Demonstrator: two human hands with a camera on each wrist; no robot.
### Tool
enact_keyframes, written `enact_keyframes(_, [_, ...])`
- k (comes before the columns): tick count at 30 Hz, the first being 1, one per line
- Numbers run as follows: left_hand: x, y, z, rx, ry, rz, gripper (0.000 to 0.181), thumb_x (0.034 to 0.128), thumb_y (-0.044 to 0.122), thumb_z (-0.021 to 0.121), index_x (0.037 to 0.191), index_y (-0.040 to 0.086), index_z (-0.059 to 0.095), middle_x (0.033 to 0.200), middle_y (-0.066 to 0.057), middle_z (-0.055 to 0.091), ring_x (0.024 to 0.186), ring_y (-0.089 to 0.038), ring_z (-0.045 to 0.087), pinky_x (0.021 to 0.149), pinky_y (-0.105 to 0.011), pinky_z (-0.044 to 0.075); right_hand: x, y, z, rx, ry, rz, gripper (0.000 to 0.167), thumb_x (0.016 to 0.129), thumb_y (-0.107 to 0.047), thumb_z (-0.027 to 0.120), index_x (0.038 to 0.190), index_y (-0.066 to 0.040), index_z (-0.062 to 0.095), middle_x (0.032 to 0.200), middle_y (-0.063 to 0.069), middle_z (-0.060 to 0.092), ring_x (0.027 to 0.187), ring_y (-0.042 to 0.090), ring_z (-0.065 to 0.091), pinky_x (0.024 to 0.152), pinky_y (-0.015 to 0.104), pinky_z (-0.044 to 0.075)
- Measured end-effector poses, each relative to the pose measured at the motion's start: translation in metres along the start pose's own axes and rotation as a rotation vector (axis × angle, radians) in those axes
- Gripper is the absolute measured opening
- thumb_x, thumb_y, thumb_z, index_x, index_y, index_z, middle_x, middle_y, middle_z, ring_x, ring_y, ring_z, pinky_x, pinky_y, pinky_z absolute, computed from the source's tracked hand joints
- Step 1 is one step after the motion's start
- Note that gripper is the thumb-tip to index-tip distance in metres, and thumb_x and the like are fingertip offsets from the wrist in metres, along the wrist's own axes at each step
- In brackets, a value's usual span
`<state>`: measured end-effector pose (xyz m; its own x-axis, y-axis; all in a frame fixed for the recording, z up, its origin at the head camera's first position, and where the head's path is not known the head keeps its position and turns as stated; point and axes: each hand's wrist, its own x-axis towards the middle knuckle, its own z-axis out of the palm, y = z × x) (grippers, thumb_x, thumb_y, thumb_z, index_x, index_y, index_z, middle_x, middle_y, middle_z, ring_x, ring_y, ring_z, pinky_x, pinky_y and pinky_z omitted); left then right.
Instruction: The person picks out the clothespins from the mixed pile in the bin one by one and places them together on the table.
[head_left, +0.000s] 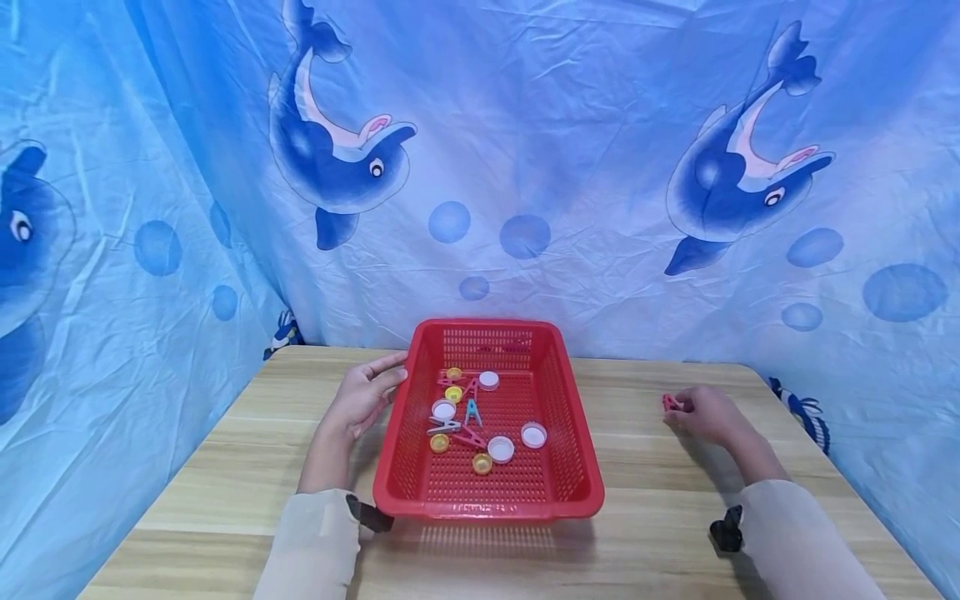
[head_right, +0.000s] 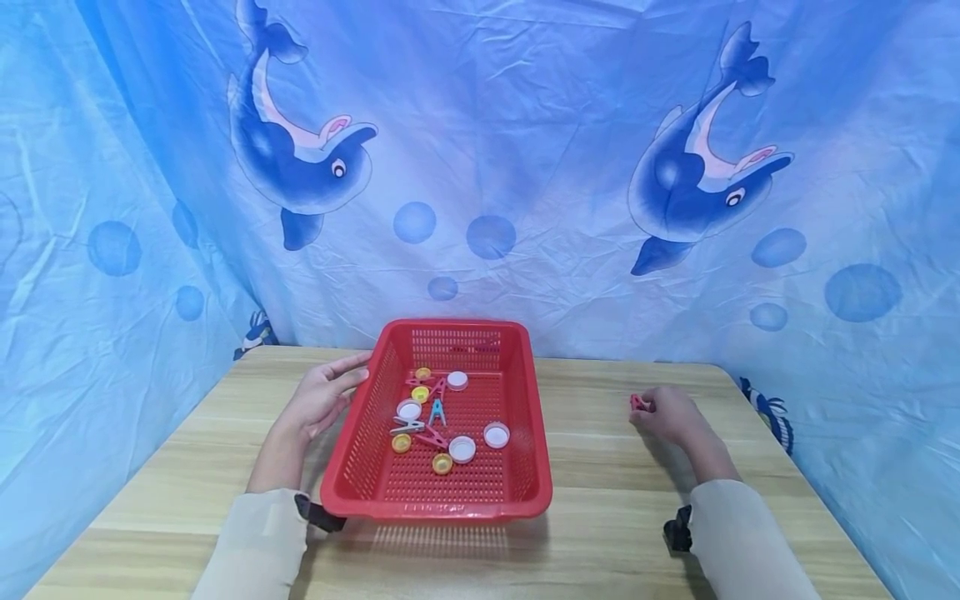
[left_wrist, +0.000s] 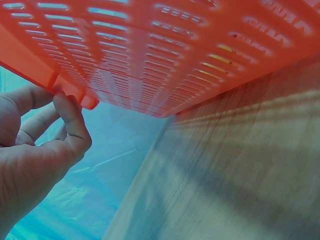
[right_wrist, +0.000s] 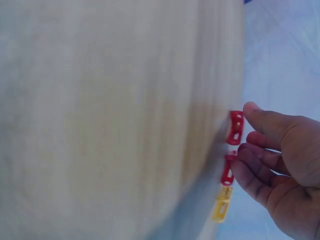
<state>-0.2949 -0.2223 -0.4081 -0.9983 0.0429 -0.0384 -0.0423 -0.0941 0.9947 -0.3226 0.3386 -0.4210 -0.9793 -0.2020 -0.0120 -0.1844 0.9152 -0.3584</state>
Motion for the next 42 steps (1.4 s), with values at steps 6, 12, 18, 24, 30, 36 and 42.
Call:
enact_keyframes(6, [0.001,0.000,-0.001,0.013,-0.005,0.000,0.055,0.0992,0.026,0.070,0.150,0.014,0.053,0.148,-0.010,0.056,0.126,-0.026,0.062,0.097,-0.036,0.056,-0.002,-0.002,-0.015,0.012,0.009,-0.066,0.026,0.097,-0.010,0.064,0.113,0.010,0.069,0.090,0.015,0.071,0.077,0.023,0.064,0.070,0.046,0.058])
enact_keyframes(12, [0.001,-0.001,0.000,0.017,-0.002,-0.003,0.056,0.0984,0.028,0.071,0.150,0.016,0.053,0.148,-0.009,0.055,0.127,-0.027,0.061,0.098,-0.036,0.055,0.004,-0.008,-0.027,-0.022,0.067,-0.152,0.035,0.096,-0.008,0.065,0.119,0.019,0.064,0.095,0.023,0.071,0.078,0.025,0.065,0.072,0.050,0.058])
enact_keyframes(18, [0.001,-0.002,0.000,0.017,0.001,-0.004,0.058,0.0977,0.029,0.072,0.151,0.016,0.052,0.148,-0.008,0.055,0.127,-0.027,0.061,0.098,-0.036,0.055,0.014,-0.029,-0.045,-0.059,0.092,-0.182,0.035,0.097,-0.012,0.068,0.118,0.016,0.066,0.090,0.018,0.072,0.073,0.022,0.063,0.074,0.053,0.058])
enact_keyframes(24, [0.001,-0.001,-0.001,0.002,-0.002,-0.005,0.057,0.0979,0.027,0.072,0.150,0.015,0.053,0.148,-0.008,0.055,0.127,-0.027,0.061,0.097,-0.035,0.055,0.026,-0.060,-0.065,-0.127,0.108,-0.246,0.033,0.096,-0.014,0.070,0.115,0.014,0.069,0.086,0.014,0.072,0.072,0.020,0.062,0.074,0.051,0.058])
enact_keyframes(30, [0.001,-0.001,-0.001,0.003,-0.004,-0.008,0.056,0.0989,0.026,0.070,0.151,0.015,0.052,0.149,-0.010,0.055,0.127,-0.027,0.061,0.097,-0.035,0.056,0.039,-0.102,-0.084,-0.163,0.134,-0.318,0.031,0.096,-0.012,0.070,0.115,0.012,0.070,0.086,0.014,0.072,0.068,0.018,0.059,0.074,0.048,0.058])
enact_keyframes(36, [0.001,-0.001,-0.001,-0.002,-0.011,-0.006,0.055,0.0995,0.025,0.069,0.151,0.014,0.052,0.149,-0.012,0.054,0.126,-0.027,0.062,0.096,-0.035,0.056,0.051,-0.143,-0.092,-0.200,0.126,-0.394,0.031,0.096,-0.013,0.070,0.117,0.011,0.070,0.096,0.021,0.074,0.083,0.028,0.068,0.083,0.051,0.058])
enact_keyframes(42, [0.003,-0.001,-0.002,-0.048,-0.026,0.011,0.054,0.1006,0.018,0.068,0.151,0.008,0.051,0.149,-0.016,0.053,0.118,-0.021,0.066,0.094,-0.032,0.057,0.059,-0.187,-0.089,-0.191,0.106,-0.421,0.034,0.096,-0.016,0.072,0.120,0.007,0.071,0.106,0.022,0.074,0.095,0.033,0.070,0.086,0.049,0.059])
